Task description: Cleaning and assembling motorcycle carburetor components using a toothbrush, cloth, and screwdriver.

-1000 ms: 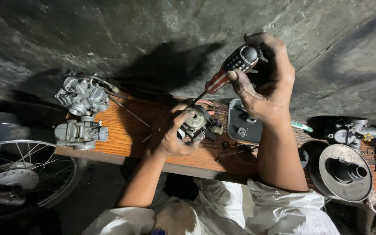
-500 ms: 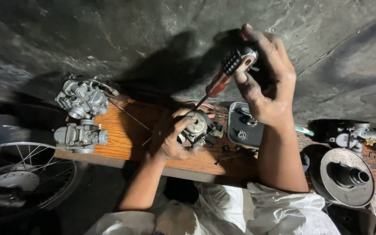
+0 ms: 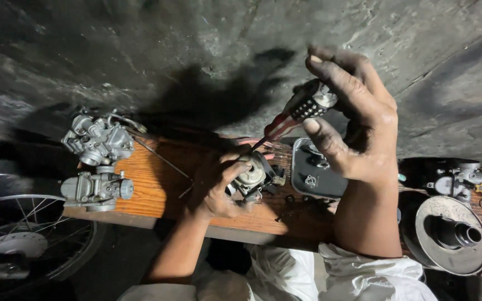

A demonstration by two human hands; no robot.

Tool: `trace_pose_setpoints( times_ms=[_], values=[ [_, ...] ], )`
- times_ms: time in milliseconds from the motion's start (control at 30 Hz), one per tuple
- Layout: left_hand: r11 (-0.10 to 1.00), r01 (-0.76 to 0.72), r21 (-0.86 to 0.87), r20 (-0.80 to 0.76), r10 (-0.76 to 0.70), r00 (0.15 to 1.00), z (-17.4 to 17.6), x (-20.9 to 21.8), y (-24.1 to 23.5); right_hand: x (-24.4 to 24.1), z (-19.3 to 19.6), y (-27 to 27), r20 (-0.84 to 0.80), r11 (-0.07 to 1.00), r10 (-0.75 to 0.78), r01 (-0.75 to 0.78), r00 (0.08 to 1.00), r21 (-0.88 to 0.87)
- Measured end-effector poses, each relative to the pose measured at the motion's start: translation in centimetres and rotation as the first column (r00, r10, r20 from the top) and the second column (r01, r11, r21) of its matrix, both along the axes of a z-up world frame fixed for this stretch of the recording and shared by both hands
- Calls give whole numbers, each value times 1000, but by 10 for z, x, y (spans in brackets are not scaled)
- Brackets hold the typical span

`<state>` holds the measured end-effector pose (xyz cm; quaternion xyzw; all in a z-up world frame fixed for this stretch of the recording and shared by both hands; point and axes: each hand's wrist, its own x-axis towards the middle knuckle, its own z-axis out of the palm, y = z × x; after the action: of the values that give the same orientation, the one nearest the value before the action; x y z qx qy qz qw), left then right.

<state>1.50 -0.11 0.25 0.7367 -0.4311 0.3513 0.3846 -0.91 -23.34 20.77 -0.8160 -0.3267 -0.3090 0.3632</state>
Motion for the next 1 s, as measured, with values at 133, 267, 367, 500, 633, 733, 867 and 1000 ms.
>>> trace_pose_setpoints(
  times_ms=[133, 267, 367, 500, 633, 733, 867, 1000],
  values=[
    [1000, 26, 16, 8, -26, 1000, 3, 0, 0, 2, -5, -7, -29, 1000, -4, 5, 1000, 8],
    [998, 52, 42, -11, -52, 999, 7, 1, 1, 6, -15, -14, 54, 996, -85, 85, 995, 6],
    [991, 130, 17, -36, -129, 991, 13, -1, 1, 3, -14, -14, 74, 995, -98, 99, 992, -9],
    [999, 46, 0, -21, -46, 999, 1, -3, 0, -5, 3, -1, 22, 995, 100, -101, 995, 27],
    [1000, 17, -3, -8, -17, 1000, 5, -5, 1, -8, 1, -6, -38, 998, 60, -59, 997, 25],
    [999, 46, 15, -23, -46, 999, 10, -6, 2, -3, -9, -16, 47, 994, -107, 108, 993, -30],
    [998, 68, -1, -17, -68, 998, 9, -5, 1, -8, 0, -11, 21, 994, -97, 98, 995, -39],
    [997, 82, -2, -43, -82, 996, 4, -5, 2, -12, 7, -8, -33, 1000, 7, -8, 999, -9]
  ],
)
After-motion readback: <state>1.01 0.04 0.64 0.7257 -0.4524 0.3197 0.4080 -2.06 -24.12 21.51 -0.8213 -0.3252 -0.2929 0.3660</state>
